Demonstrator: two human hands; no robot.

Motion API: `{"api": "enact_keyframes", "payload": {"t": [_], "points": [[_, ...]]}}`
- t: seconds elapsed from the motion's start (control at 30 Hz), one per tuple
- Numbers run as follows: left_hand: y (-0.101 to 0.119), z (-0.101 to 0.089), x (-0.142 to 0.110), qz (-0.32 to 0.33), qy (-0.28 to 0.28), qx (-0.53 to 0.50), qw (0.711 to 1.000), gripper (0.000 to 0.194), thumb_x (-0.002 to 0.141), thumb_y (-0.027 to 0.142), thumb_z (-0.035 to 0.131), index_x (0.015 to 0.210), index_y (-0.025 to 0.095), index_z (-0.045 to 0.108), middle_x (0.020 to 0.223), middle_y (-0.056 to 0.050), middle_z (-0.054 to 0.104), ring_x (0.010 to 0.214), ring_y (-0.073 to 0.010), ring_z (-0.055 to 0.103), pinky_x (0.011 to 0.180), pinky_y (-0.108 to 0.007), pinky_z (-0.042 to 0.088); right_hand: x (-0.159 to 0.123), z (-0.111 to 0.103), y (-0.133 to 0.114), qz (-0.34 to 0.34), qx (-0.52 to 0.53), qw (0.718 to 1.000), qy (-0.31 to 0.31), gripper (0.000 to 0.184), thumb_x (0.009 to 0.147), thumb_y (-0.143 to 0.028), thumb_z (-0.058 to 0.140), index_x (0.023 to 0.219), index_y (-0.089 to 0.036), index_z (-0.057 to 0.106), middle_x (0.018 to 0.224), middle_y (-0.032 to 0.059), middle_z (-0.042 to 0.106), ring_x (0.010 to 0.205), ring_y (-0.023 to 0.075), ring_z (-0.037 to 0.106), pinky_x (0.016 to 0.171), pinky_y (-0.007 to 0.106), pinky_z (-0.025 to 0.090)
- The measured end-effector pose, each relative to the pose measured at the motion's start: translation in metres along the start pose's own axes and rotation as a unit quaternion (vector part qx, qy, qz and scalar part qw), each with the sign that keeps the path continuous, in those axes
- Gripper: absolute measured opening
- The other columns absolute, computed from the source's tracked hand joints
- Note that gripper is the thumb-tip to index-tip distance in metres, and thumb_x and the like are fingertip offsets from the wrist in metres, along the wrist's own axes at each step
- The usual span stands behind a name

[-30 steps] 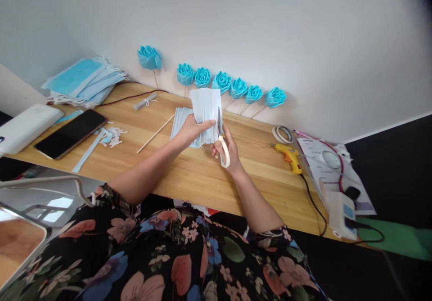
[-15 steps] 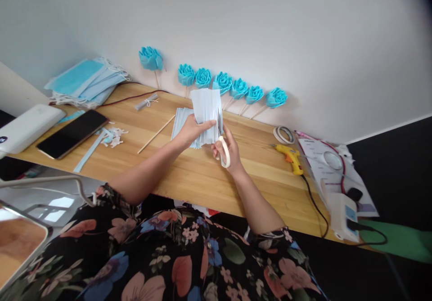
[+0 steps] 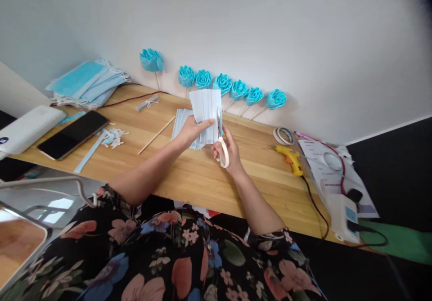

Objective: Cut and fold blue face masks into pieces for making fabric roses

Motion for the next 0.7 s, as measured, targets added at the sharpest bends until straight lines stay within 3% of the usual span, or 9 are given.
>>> {"api": "enact_keyframes", "payload": {"t": [0.13,0.5,0.7], "points": [[0.0046,-0.0021,0.0007,0.019,0.001,-0.022,1.000,0.047,0.075,0.053,0.074,0.098,0.012,0.068,0.094,-0.011,0.075,0.091,-0.0274,0.071,0.079,-0.036,0.057,0.0009,0.0005,0.0031,-0.003,-0.008,1.000,-0.004,0.091,0.080,-0.048,0.072,0.158,-0.031,0.027,0.068,-0.0055,0.062,0.045,0.0084,0.048,0.044,0.024,0.040],[0.0105,-0.0099,-0.0008,0.022,0.047,-0.032,0.998,0.045,0.070,0.047,0.079,0.096,0.011,0.068,0.092,-0.011,0.075,0.086,-0.0263,0.071,0.075,-0.035,0.057,0.0024,0.0028,0.0045,0.002,-0.024,0.999,-0.030,0.089,0.081,-0.056,0.071,0.156,-0.032,0.029,0.070,-0.0038,0.060,0.049,0.0095,0.050,0.043,0.023,0.040],[0.0012,-0.0027,0.0006,0.010,0.023,-0.018,1.000,0.044,0.067,0.046,0.080,0.091,0.012,0.068,0.086,-0.010,0.074,0.081,-0.0261,0.071,0.068,-0.033,0.057,0.0022,-0.0009,0.0023,-0.006,-0.045,0.999,-0.021,0.087,0.082,-0.059,0.068,0.155,-0.029,0.031,0.070,-0.0037,0.058,0.052,0.0104,0.051,0.046,0.025,0.042]]}}
Point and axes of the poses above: each hand's wrist, its own x-axis towards the middle knuckle, its own z-axis out of the palm, y = z × x, the point moved 7 cm from there along x, towards the middle knuckle
